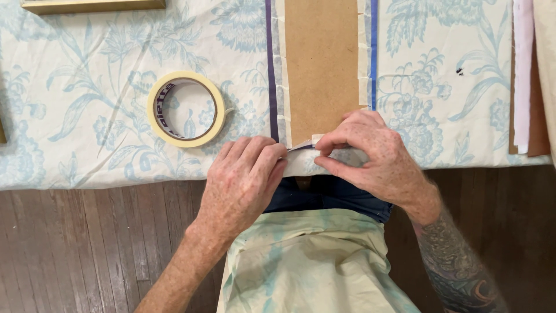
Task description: Applying masking tape to the edges of a wooden board to secure a liner
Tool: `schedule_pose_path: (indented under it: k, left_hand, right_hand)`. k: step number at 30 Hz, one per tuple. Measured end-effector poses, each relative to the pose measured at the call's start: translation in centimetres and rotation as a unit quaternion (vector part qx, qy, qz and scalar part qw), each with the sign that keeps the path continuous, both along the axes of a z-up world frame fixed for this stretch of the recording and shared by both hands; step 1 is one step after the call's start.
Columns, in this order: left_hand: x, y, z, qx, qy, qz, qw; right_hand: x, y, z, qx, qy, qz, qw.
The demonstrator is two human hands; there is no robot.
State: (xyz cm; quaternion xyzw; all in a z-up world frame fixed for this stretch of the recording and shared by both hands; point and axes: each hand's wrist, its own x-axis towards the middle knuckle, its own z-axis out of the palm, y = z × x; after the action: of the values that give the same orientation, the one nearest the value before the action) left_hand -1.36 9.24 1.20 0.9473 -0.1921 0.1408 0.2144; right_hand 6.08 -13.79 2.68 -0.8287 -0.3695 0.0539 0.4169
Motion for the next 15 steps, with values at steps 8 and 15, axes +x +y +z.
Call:
schedule_pose_path:
  k: [8, 15]
  left_hand:
    - [0.6, 1.2, 0.2, 0.061, -0.066, -0.030, 0.996]
    - [0.8, 1.9, -0.3, 0.048, -0.086, -0.038, 0.994]
  right_hand:
    - [0.1, 0.3, 0.0, -0.005, -0.015, 0.012, 1.000]
    - [-0.8, 2.0, -0.2, -0.037, -0.050, -0.022, 0.998]
